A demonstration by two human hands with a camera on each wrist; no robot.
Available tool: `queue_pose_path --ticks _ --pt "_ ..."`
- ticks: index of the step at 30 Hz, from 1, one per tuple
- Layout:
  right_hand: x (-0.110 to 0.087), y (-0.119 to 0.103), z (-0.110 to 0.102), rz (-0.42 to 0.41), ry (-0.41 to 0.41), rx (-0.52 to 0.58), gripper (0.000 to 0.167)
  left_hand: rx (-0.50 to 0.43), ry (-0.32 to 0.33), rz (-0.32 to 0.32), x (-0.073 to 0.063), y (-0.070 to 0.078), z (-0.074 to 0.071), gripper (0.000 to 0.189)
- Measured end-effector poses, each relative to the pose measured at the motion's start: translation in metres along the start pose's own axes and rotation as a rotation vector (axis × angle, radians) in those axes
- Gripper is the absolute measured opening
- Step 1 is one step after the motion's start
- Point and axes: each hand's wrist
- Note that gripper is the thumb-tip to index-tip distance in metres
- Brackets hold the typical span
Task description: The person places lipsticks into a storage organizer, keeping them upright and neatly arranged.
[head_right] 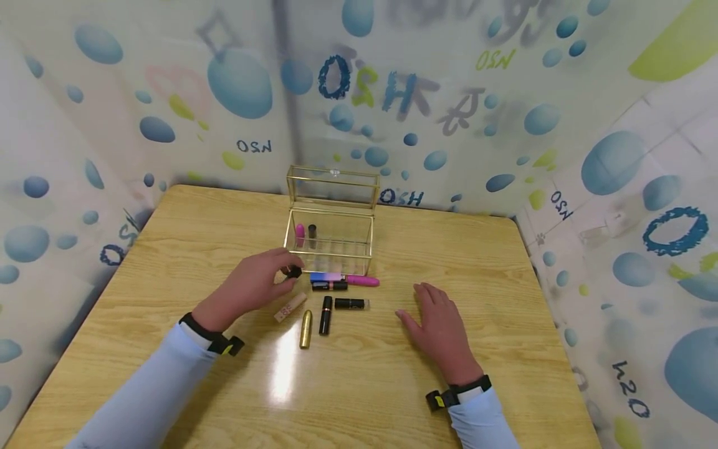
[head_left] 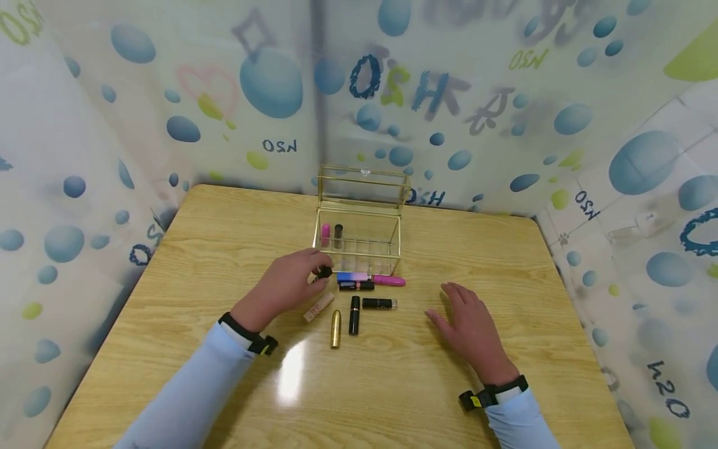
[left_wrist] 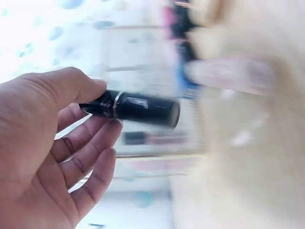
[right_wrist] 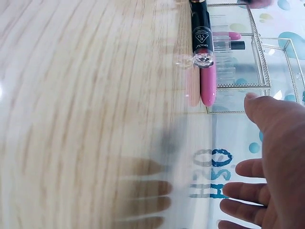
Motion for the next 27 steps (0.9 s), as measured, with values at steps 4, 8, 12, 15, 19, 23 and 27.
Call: queue_pose_path --ticks 4,8,12,15,19,23,27 --pt "0.0 0.0 -0.001 0.001 0.0 0.001 0.072 -0.114 0.047 -0.011 0.012 0.013 -0.028 0.03" --pt "-0.001 0.0 -0.002 0.002 0.005 -0.003 0.072 -0.121 0.11 0.007 0.03 0.023 -0.05 0.028" --pt "-0.002 0.0 -0.003 0.005 0.007 0.001 0.071 -0.033 0.163 0.057 0.058 0.023 -0.057 0.031" --pt "-0.002 0.0 -0.004 0.005 0.012 0.007 0.071 0.044 0.166 0.083 0.079 0.018 -0.053 0.035" --pt "-0.003 0.0 -0.004 0.006 0.017 0.011 0.07 0.13 0.117 0.086 0.101 0.01 -0.042 0.034" --pt "-0.003 0.001 -0.004 0.012 0.015 0.014 0.07 0.232 0.061 0.09 0.115 0.007 -0.032 0.029" --pt "-0.004 0.002 -0.003 0.015 0.012 0.021 0.07 0.311 0.041 0.098 0.122 0.005 -0.023 0.024"
Point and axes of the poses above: each hand's wrist, its own x-axis towards the middle knuckle, its own z-axis out of the palm, y = z × x, and after that the axes turned 7 degrees about -x, right-handed
